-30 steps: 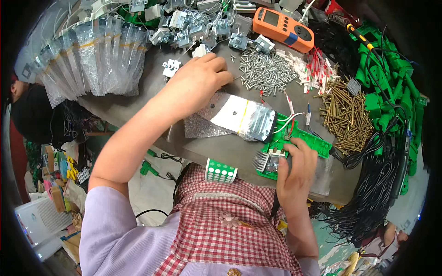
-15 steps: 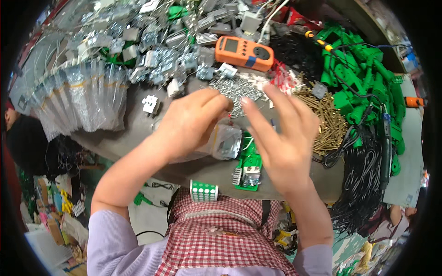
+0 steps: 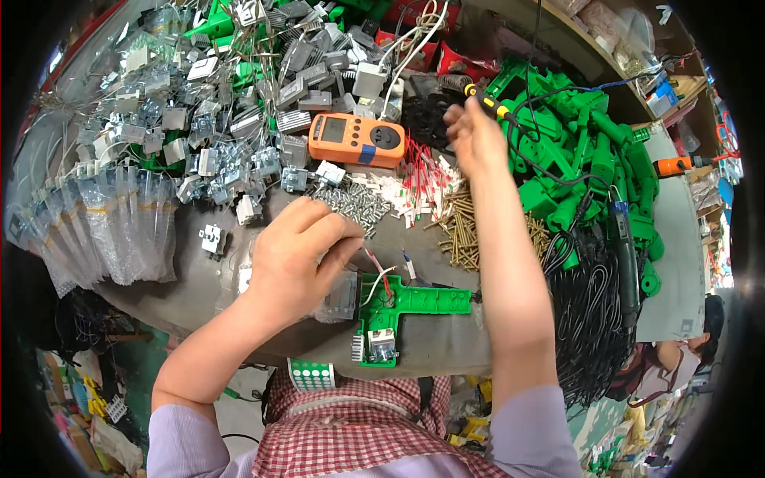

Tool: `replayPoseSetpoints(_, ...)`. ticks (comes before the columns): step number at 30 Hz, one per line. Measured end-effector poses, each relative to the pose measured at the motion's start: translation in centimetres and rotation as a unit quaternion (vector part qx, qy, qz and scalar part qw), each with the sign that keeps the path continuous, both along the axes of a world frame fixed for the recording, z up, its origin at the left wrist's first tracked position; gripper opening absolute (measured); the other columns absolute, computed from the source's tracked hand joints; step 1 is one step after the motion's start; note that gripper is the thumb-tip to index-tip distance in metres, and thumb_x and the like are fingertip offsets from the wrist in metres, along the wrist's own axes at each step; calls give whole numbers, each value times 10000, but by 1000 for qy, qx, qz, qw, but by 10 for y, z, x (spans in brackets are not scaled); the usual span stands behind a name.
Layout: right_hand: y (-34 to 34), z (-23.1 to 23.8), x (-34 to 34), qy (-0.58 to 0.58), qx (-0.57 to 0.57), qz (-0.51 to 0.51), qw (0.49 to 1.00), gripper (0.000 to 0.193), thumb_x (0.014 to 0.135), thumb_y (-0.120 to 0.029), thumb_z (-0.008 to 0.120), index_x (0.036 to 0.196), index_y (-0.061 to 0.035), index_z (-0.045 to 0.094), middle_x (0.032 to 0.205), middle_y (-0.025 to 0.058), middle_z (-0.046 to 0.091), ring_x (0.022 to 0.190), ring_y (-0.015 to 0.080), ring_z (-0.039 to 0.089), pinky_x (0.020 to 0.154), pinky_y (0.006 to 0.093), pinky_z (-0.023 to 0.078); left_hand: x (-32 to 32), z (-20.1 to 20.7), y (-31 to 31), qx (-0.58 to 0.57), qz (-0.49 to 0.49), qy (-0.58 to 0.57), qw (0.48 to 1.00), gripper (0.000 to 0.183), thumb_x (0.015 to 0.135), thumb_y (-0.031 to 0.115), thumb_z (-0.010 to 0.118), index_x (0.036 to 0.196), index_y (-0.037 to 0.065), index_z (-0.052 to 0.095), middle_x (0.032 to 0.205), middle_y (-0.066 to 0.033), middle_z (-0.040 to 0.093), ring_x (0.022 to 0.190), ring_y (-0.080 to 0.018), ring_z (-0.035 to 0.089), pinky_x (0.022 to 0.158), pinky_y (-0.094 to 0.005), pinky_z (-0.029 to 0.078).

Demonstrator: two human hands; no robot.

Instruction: Assembling the internal wiring and housing of a green plastic power tool using a soldering iron and power screwdriver.

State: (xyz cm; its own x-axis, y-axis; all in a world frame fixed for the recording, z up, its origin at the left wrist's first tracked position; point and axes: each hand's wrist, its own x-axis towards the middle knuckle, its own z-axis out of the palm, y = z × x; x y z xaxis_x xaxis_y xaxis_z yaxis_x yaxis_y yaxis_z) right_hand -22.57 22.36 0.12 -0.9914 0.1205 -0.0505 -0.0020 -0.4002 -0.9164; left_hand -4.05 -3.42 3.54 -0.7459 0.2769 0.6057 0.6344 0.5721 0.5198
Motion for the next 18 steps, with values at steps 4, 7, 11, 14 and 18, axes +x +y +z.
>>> replayPoseSetpoints(4,29,10,-23,105,189,-124,968,279,869,-133,648,1121,-43,572,776,62,635,642,130,586,552,261,466,-7,1,5,-41,-21,-6,999,119,723,71,715,796,73,622,746,-79,516,747,-283,521,637,-384,430)
replayPoseSetpoints(7,18,46,35,252,330,-239,878,202,811,-97,712,981,-8,647,881,43,673,793,109,589,762,252,458,-11,-6,6,-33,-13,-11,999,117,723,79,719,802,74,632,752,-79,519,762,-279,525,651,-382,435)
replayPoseSetpoints(11,28,56,94,233,354,-267,866,294,907,-302,627,860,-12,610,695,-4,563,617,65,469,572,218,370,-21,-15,8,-61,20,14,998,138,704,73,727,812,73,640,755,-72,521,781,-272,531,668,-377,444)
replayPoseSetpoints(14,19,43,117,177,112,-197,958,193,914,-236,605,862,-51,585,699,-8,518,556,60,411,509,195,331,-23,-19,15,-63,13,9,998,141,697,56,728,815,70,651,766,-67,530,775,-255,536,679,-357,446)
replayPoseSetpoints(18,13,24,122,123,50,-120,984,182,910,-224,605,875,-46,589,709,-12,522,567,48,406,484,191,315,-25,-21,18,-86,11,26,996,140,705,42,727,826,72,665,773,-60,537,768,-235,541,676,-341,446)
